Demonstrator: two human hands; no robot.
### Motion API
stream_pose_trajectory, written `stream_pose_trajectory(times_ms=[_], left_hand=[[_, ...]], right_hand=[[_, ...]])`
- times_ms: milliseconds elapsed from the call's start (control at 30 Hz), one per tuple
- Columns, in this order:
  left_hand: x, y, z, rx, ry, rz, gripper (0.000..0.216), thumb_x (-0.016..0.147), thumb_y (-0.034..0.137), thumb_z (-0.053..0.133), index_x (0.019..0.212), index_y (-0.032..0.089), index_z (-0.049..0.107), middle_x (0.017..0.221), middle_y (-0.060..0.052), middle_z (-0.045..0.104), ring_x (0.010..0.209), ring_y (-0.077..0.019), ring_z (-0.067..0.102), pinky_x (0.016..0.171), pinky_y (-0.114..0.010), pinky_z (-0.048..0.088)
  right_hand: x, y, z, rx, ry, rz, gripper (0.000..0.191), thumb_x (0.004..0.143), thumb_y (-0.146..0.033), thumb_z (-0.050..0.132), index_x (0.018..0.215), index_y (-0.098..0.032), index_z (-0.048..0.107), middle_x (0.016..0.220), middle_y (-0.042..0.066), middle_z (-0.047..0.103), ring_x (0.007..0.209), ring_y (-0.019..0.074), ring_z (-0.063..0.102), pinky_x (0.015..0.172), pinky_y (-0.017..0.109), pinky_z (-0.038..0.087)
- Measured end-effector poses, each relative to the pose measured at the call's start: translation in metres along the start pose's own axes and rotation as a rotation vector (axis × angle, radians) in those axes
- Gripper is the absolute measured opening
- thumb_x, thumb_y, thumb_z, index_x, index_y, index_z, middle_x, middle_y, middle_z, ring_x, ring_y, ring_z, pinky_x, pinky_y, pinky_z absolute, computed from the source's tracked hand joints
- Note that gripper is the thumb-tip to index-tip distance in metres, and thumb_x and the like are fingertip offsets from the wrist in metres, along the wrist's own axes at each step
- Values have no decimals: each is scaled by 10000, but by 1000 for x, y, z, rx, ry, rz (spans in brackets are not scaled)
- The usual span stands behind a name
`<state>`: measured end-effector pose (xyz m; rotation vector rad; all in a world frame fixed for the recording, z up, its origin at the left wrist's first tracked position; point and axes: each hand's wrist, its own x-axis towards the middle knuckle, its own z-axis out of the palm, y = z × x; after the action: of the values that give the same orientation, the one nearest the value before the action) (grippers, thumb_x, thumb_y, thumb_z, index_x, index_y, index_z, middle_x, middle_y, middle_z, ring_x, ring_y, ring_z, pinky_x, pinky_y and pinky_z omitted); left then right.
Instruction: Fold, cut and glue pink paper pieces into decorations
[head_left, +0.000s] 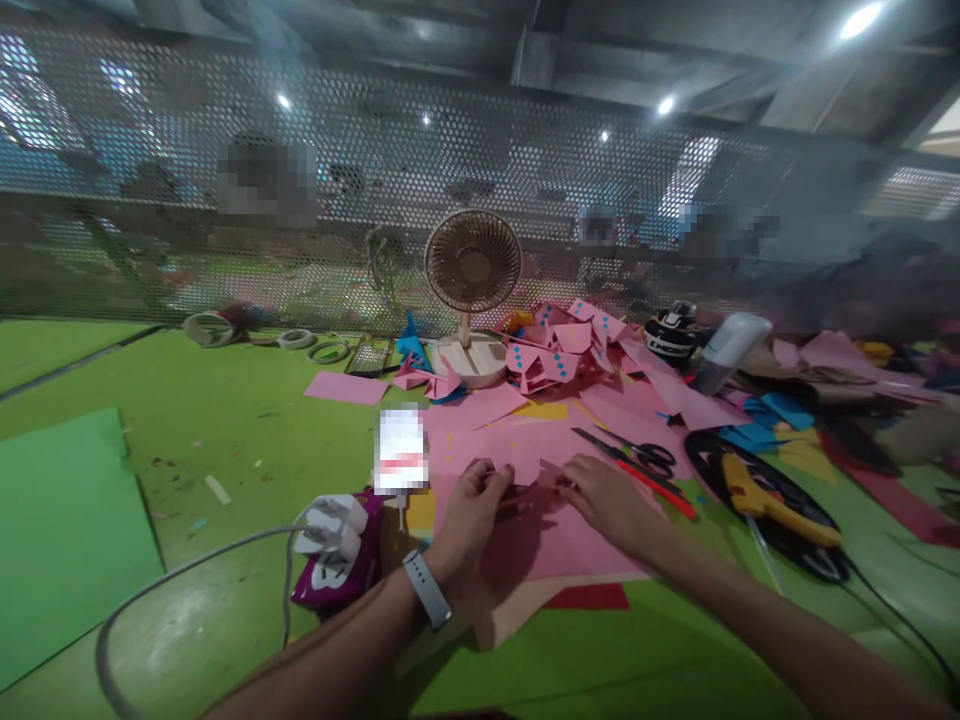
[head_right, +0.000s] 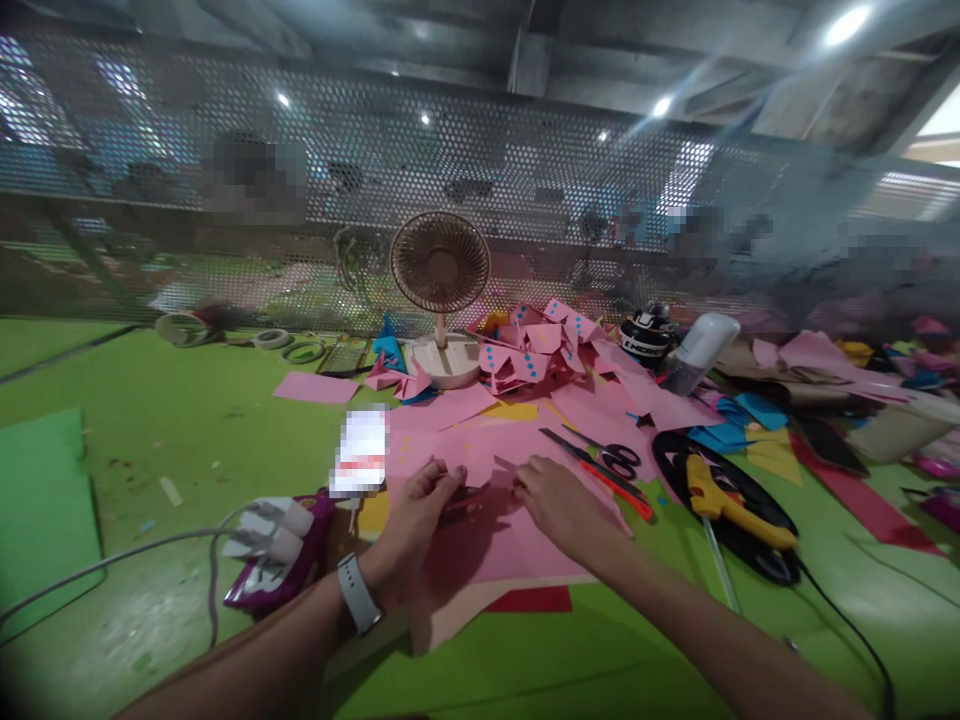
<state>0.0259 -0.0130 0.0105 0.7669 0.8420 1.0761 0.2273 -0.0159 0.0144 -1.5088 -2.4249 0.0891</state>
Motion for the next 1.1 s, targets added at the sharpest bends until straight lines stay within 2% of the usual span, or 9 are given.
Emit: stream_pose_trajectory(times_ms=[233,333,400,533,667,733,800,1000,1100], left_hand=[[3,-4,-3,29,3,-17,358,675,407,750,711,184,473,658,27,592,655,-149,625,665,-299,523],[4,-5,-3,9,-18,-24,372,674,401,753,707,189,449,641,38,581,639,-150,626,638,-291,517],[4,-5,-3,3,-32,-14,374,685,393,748,699,191,433,636,41,578,631,-148,625,637,-294,519],[3,-3,-3,16,-42,3,356,711,389,728,702,192,432,652,30,592,640,-149,628,637,-295,522],[0,0,0,8,-28,-16,362,691,391,741,704,194,438,660,23,599,651,-153,631,627,-285,520],[-1,1,1,4,-20,-20,381,675,392,753,686,196,426,650,24,591,657,-155,629,627,-285,521],[-1,1,2,-4,-24,-17,388,671,391,757,680,196,422,656,20,583,678,-162,632,638,-293,525],[0,-3,1,-7,-19,-2,376,675,381,755,679,186,434,655,31,551,658,-144,612,690,-315,530],[-1,-3,2,-4,-18,9,382,681,386,749,672,189,422,623,50,525,618,-125,590,667,-296,526]], right_hand=[[-3,-4,7,-384,-24,-259,177,846,-23,472,861,-152,593,860,79,605,809,213,528,716,342,395],[0,-6,7,-477,-30,-361,170,821,-5,482,820,-143,581,812,81,590,764,221,508,687,354,388],[0,-5,8,-490,-18,-383,202,807,22,464,859,-135,581,835,92,589,774,228,504,703,364,394],[1,5,14,-287,44,-220,224,839,15,422,913,-133,573,873,95,589,807,216,520,740,356,422],[3,12,8,101,85,-18,164,918,-116,409,896,-170,562,874,53,595,822,173,555,745,310,452],[2,12,2,179,104,19,148,929,-164,417,910,-176,563,891,44,602,834,161,563,750,300,454],[1,9,-1,101,104,-43,146,920,-148,431,921,-170,575,895,54,609,846,172,559,756,310,445],[-4,-1,4,-425,4,-385,227,825,11,438,899,-129,600,850,103,611,783,222,523,708,364,386],[1,-2,8,-502,-20,-481,210,808,11,439,846,-122,598,813,107,601,762,226,507,693,370,369]])
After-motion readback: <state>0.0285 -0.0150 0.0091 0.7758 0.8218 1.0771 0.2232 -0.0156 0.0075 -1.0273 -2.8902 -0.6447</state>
